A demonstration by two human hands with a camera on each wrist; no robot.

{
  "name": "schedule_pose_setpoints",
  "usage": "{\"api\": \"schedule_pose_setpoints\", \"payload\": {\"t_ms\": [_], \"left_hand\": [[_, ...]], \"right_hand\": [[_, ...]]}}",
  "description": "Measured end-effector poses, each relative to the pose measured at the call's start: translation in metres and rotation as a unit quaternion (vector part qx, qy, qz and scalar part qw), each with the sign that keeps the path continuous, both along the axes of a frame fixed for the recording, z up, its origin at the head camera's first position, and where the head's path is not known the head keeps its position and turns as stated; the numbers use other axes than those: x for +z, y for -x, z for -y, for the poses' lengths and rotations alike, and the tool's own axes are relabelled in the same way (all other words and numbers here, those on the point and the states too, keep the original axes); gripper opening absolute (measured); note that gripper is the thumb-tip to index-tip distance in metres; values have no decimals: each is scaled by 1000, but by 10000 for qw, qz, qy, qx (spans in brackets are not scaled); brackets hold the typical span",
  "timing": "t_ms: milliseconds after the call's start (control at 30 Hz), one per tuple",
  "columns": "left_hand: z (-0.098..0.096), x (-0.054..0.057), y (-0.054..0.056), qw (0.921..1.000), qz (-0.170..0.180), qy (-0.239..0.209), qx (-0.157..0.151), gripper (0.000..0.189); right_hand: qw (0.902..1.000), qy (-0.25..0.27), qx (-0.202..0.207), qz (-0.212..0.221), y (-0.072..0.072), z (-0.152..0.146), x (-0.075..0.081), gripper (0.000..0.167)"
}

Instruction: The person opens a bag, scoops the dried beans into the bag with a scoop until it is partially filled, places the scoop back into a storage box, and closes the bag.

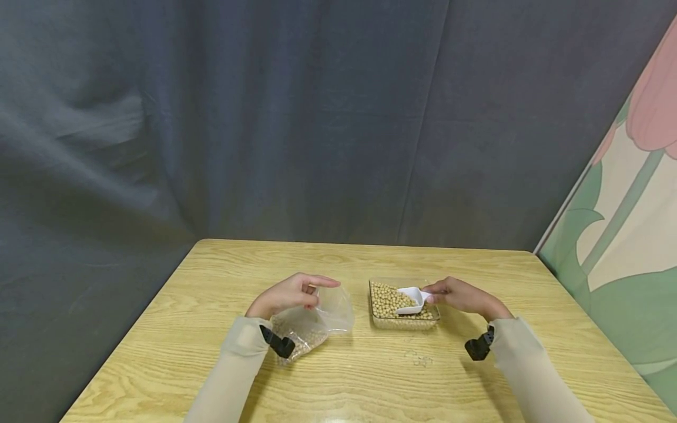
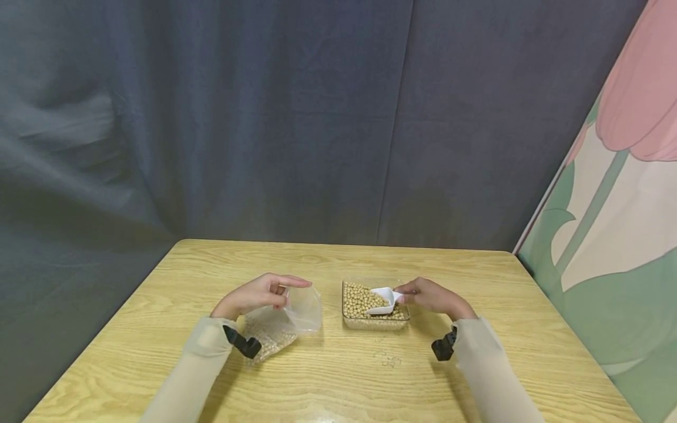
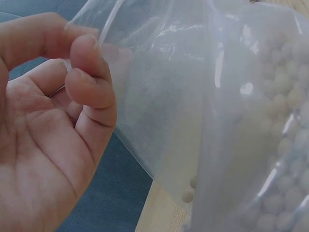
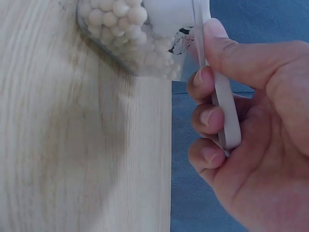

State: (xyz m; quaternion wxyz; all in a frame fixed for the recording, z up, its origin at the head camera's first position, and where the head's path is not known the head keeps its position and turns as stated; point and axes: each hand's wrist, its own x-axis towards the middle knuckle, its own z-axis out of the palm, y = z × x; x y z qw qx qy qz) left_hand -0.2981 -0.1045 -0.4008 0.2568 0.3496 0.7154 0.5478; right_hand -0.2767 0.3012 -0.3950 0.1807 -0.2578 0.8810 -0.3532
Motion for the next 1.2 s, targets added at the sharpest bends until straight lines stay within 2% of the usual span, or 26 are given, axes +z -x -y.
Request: {"api": "schedule_pose_setpoints", "payload": {"t_ms": [600, 933, 1200], "left_hand": [[0, -2, -1, 10000, -2, 71, 63, 53], [1, -1, -1, 9999, -125, 105, 43, 53], [1, 0, -1, 9999, -115, 75, 63, 52]], "right_hand": [[9996, 191, -150, 107, -3, -9, -6, 41], [9990, 373, -165, 167, 1, -16, -10, 34], [9981, 398, -392, 276, 1, -18, -14, 46]]}}
